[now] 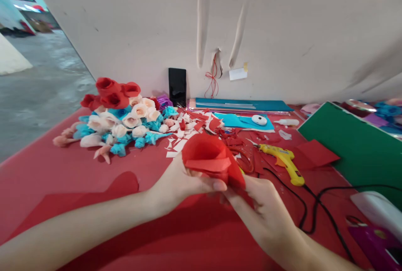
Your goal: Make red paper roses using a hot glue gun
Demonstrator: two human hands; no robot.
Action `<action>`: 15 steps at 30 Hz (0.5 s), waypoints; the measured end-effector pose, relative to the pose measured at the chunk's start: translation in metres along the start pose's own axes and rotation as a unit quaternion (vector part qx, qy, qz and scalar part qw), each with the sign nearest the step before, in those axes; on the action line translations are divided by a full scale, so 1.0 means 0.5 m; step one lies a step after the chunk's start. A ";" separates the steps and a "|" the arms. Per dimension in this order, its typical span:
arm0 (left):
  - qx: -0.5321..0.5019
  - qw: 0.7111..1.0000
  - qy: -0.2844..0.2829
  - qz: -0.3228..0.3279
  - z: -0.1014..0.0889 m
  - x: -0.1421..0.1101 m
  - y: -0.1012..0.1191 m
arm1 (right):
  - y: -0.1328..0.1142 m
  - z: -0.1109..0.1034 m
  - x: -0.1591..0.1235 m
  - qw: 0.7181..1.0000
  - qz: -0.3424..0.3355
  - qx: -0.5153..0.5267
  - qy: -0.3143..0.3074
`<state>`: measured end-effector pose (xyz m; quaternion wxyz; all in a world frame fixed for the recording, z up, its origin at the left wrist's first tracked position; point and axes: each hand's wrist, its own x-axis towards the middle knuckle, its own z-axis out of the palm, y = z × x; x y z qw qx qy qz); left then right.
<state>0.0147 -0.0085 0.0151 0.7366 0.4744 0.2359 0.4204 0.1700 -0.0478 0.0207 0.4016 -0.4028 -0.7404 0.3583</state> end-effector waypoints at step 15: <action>0.054 0.996 0.026 0.069 -0.034 0.019 0.009 | 0.013 -0.014 0.010 0.996 0.059 0.061 -0.038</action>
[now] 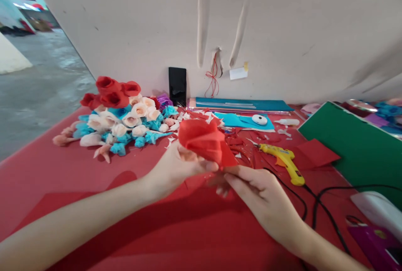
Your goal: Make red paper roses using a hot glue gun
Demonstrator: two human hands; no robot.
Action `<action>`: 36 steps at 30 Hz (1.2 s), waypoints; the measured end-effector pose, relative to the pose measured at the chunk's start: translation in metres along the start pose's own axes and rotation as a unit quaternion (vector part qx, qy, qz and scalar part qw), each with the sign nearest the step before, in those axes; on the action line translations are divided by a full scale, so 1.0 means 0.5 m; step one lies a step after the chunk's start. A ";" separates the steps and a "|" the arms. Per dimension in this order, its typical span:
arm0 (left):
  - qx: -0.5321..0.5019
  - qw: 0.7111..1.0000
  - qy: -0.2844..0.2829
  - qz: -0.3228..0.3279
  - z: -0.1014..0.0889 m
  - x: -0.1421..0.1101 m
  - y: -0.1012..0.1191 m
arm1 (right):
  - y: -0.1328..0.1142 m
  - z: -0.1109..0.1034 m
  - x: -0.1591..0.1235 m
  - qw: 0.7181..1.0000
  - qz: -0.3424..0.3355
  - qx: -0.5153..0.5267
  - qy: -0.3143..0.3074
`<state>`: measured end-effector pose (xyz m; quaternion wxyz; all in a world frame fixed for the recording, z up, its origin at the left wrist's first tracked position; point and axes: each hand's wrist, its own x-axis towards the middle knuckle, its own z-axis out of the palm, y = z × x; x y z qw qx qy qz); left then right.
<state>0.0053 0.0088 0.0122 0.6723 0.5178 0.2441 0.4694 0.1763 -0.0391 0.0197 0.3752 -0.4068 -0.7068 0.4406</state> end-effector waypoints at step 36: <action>0.012 0.998 0.066 -0.015 -0.012 0.021 -0.010 | 0.038 -0.071 0.037 0.965 0.049 0.249 0.070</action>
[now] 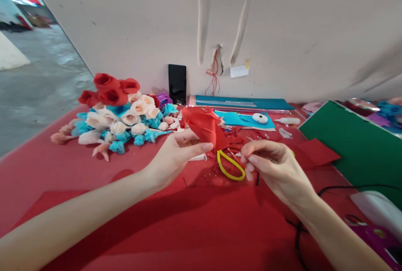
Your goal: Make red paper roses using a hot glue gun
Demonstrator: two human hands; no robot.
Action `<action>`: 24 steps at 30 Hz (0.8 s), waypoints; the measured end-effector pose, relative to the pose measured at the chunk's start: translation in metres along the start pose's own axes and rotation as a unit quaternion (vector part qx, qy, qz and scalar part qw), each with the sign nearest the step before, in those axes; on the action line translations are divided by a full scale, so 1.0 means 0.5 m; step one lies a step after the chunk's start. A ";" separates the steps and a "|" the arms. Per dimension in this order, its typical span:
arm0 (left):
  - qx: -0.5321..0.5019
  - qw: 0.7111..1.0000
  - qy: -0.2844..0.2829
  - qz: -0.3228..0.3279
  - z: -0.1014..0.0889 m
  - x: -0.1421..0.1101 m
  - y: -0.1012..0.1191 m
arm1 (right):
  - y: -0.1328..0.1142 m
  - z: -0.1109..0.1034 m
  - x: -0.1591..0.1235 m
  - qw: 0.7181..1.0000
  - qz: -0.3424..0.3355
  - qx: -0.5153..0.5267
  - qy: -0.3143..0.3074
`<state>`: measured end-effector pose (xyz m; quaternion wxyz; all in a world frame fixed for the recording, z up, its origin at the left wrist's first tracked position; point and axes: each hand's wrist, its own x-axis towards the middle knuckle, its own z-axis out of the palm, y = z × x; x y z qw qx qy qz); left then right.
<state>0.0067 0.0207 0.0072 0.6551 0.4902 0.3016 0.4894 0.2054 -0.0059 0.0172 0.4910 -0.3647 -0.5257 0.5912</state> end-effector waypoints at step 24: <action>-0.028 1.000 -0.004 -0.014 0.007 -0.009 0.001 | 0.023 -0.013 0.023 0.893 -0.134 -0.401 0.151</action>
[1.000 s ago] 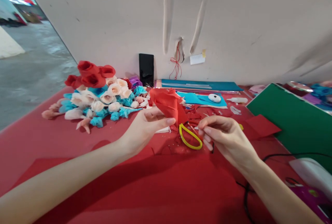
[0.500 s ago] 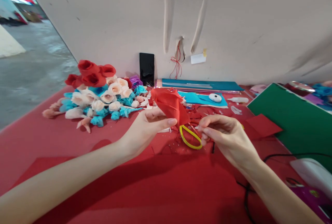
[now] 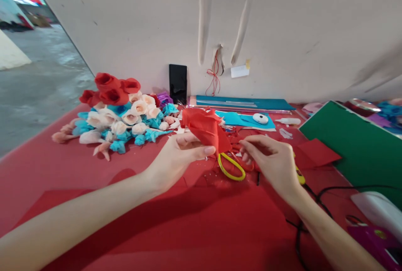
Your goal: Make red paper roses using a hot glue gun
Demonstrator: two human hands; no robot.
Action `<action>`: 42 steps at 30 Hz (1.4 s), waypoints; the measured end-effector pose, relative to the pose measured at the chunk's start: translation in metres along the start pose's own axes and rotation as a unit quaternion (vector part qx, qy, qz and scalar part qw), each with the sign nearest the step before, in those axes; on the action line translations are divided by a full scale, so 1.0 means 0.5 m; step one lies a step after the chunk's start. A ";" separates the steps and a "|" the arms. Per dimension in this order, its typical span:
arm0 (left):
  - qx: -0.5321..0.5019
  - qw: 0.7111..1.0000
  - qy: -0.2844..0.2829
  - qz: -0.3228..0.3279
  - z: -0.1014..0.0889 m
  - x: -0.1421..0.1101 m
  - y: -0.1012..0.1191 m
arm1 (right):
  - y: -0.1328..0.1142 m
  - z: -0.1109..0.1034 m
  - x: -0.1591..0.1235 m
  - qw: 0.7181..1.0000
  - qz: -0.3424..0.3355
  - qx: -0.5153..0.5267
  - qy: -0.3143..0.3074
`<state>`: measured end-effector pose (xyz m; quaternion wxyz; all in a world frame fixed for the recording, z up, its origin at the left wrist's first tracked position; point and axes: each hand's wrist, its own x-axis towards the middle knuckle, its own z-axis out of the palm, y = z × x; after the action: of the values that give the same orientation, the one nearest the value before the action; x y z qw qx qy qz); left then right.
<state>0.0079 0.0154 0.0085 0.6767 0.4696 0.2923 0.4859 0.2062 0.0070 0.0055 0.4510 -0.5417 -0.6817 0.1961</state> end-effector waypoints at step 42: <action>0.173 0.983 -0.062 0.013 0.027 -0.028 0.006 | -0.074 0.007 -0.050 0.964 -0.260 -0.048 -0.018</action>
<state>0.0133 -0.0020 0.0154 0.5960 0.6125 0.3233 0.4063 0.1830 -0.0275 0.0216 0.4479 -0.3628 -0.8157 0.0489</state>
